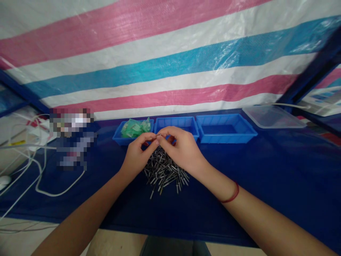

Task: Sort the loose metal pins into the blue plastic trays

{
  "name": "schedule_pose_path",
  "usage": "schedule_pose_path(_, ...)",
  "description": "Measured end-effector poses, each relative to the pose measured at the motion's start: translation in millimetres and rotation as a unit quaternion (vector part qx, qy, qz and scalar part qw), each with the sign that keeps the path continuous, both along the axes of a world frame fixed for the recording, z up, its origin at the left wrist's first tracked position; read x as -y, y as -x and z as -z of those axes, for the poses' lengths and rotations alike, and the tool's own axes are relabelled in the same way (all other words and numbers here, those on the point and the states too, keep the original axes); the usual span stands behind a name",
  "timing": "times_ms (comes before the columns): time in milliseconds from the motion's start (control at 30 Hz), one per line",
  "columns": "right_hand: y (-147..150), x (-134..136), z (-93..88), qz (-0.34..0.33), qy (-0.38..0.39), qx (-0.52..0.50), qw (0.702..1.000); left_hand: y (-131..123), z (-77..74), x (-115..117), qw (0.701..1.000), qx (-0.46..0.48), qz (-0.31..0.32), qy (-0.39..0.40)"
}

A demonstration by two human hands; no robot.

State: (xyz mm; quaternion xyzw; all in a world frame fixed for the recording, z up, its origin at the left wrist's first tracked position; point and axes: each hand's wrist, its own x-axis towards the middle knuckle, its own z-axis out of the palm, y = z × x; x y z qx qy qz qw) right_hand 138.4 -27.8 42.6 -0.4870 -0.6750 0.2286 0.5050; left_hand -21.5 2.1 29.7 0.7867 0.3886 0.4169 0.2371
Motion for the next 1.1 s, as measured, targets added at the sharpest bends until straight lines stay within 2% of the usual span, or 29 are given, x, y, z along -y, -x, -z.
schedule_pose_path(167,-6,-2,5.1,-0.009,-0.040,0.034,0.999,3,-0.6,-3,0.999,-0.031,0.011,-0.019)
schedule_pose_path(367,-17,-4,8.2,-0.025,-0.124,0.166,0.978,4,-0.2,-7,0.997,-0.041,0.003,-0.070)
schedule_pose_path(433,-22,-10,9.4,0.012,-0.141,0.202,0.969,4,0.1,-8,0.997,-0.040,-0.004,-0.073)
schedule_pose_path(533,-32,-23,13.6,0.111,-0.154,0.273,0.943,6,-1.1,-10,0.994,-0.067,-0.001,-0.081)
schedule_pose_path(633,-40,-31,17.7,0.187,-0.146,0.331,0.913,8,-4.9,-9,0.985,-0.127,0.063,-0.098)
schedule_pose_path(700,-42,-32,18.9,0.204,-0.146,0.342,0.906,9,-8.1,-6,0.971,-0.179,0.115,-0.105)
schedule_pose_path(867,-37,-18,16.3,0.184,-0.154,0.304,0.922,7,-12.7,4,0.933,-0.296,0.182,-0.089)
schedule_pose_path(1100,-28,-2,13.8,0.098,-0.140,0.277,0.945,6,-12.6,9,0.915,-0.352,0.176,-0.087)
